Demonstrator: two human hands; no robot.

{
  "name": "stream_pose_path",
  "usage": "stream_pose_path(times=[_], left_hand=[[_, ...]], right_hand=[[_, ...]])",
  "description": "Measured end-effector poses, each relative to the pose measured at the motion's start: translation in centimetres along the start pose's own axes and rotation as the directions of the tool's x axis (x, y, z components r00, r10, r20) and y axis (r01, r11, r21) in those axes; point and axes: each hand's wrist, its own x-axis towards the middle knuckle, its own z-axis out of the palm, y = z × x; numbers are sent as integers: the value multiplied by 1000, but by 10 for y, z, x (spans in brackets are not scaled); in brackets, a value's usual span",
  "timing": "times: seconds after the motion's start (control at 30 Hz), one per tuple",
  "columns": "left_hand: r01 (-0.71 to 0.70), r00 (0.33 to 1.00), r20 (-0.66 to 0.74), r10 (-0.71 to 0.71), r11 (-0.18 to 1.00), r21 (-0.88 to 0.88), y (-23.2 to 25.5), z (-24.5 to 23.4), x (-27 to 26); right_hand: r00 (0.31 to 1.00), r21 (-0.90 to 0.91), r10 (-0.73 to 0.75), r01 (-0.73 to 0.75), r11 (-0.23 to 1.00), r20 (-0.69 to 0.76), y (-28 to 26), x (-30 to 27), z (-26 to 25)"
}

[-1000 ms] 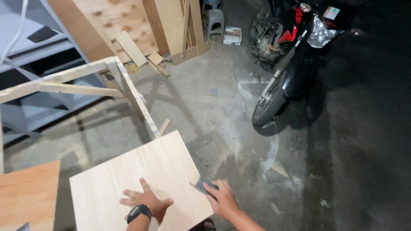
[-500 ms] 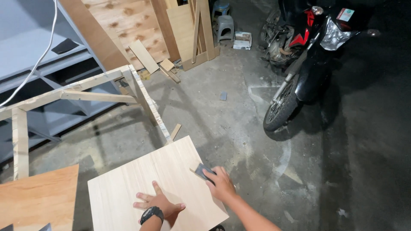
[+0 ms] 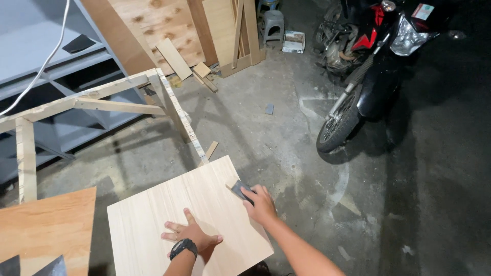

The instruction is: Sanding the edges of a square wooden board using a manual sanding block.

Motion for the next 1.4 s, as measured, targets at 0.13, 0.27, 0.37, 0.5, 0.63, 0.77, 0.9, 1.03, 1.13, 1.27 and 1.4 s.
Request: stream_pose_path(times=[0.13, 0.27, 0.37, 0.5, 0.63, 0.77, 0.9, 1.03, 1.13, 1.27, 1.4], left_hand=[[-1, 1000, -19, 2, 999, 32, -1, 3, 6], [-22, 998, -58, 21, 1000, -7, -6, 10, 13], [-12, 998, -60, 13, 1000, 4, -4, 8, 10], [-21, 997, -77, 21, 1000, 1, -5, 12, 16], [-2, 997, -77, 5, 1000, 28, -6, 18, 31], [16, 995, -95, -13, 1000, 27, -4, 24, 46], [7, 997, -77, -7, 1000, 10, -5, 20, 42], [12, 993, -122, -4, 998, 65, -5, 29, 57], [40, 978, -210, -2, 984, 176, -7, 35, 67], [4, 989, -145, 20, 987, 160, -8, 30, 68], [-24, 999, -44, 24, 1000, 19, -3, 2, -1]], right_hand=[[998, -34, 19, -17, 999, 58, 0, -20, -18], [994, 6, 16, -17, 1000, 110, 22, -99, -40], [998, 17, 2, -3, 1000, 60, 29, -127, -44], [989, 11, 68, -70, 998, 132, 16, -71, -27], [992, -5, 63, -62, 998, 108, -7, -7, -16], [988, -27, 68, -65, 998, 140, -1, -28, -30], [988, 3, 8, -8, 1000, 157, 22, -106, -53], [988, -32, 99, -96, 995, 116, 16, -118, -40], [967, -28, 192, -190, 981, 166, 5, -56, -13], [993, -35, 100, -98, 995, 66, -10, 14, 3], [980, -78, 125, -115, 990, 152, -13, -15, -23]])
